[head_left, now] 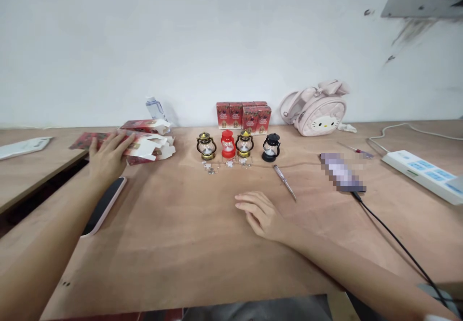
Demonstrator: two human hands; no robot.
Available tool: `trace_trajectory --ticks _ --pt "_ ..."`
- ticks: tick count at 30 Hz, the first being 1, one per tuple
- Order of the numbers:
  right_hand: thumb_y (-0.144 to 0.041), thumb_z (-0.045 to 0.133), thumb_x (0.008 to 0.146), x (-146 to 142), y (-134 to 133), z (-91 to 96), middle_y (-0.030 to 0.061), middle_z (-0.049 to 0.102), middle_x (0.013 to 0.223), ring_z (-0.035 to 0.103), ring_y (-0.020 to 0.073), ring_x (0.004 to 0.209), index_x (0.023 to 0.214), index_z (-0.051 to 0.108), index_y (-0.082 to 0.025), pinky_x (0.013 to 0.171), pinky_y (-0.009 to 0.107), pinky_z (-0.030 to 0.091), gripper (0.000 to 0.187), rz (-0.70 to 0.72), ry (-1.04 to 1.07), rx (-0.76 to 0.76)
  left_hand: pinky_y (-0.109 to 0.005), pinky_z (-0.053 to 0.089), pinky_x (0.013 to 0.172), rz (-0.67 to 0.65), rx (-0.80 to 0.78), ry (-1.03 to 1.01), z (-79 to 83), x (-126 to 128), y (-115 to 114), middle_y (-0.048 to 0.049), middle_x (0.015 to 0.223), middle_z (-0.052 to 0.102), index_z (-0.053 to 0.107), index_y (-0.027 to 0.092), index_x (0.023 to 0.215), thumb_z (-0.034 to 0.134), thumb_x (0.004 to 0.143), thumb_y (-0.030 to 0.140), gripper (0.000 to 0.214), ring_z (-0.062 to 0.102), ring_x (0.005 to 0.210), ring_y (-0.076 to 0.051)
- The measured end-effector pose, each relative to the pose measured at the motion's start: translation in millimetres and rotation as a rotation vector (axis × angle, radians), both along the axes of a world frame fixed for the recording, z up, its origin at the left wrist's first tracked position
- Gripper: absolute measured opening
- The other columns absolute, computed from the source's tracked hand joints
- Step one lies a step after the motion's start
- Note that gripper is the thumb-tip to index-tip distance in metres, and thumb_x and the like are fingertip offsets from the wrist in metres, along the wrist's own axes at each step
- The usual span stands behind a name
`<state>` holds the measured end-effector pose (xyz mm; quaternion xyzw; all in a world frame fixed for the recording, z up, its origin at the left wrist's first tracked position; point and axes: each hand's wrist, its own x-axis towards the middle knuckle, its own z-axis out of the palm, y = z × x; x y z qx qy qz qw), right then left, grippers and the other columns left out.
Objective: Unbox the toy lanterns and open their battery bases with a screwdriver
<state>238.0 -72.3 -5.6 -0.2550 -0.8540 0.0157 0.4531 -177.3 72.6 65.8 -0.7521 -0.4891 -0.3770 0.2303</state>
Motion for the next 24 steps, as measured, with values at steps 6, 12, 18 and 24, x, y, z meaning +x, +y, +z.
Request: trace_trajectory --ticks 6,12,18,24 --pt "-0.001 0.039 0.08 1 0 2.4 0.0113 0.06 0.114 0.055 0.0213 0.106 0.118 0.05 -0.02 0.088 0.041 0.048 0.044 -0.01 -0.051 0.048 -0.066 0.023 0.103 0.087 -0.208 0.079 -1.6 8 26 -0.0068 0.138 0.044 0.048 0.023 0.13 0.052 0.086 0.03 0.045 0.045 0.124 -0.033" --pt "-0.002 0.039 0.08 0 0 4.7 0.0129 0.058 0.114 0.055 0.0217 0.101 0.11 0.053 -0.017 0.085 0.041 0.048 0.036 -0.03 -0.086 0.064 -0.049 0.036 0.102 0.1 -0.404 0.12 -13.1 3 32 -0.0072 0.139 0.044 0.048 0.016 0.131 0.053 0.082 0.027 0.05 0.049 0.121 -0.03" --pt "-0.003 0.039 0.081 0 -1 4.0 0.0124 0.058 0.114 0.055 0.0212 0.101 0.104 0.055 -0.016 0.087 0.041 0.047 0.031 -0.051 -0.109 0.065 -0.04 0.047 0.086 0.196 -0.722 0.076 -28.0 -5 52 -0.0074 0.129 0.056 0.054 0.014 0.124 0.054 0.061 0.009 0.063 0.06 0.103 -0.029" --pt "-0.003 0.039 0.082 0 -1 3.6 0.0126 0.057 0.115 0.054 0.021 0.101 0.105 0.054 -0.015 0.089 0.042 0.047 0.03 -0.046 -0.134 0.046 -0.033 0.047 0.087 0.196 -0.681 -0.115 -21.7 -7 62 -0.0072 0.108 0.065 0.054 0.007 0.117 0.052 0.057 0.001 0.061 0.06 0.099 -0.022"
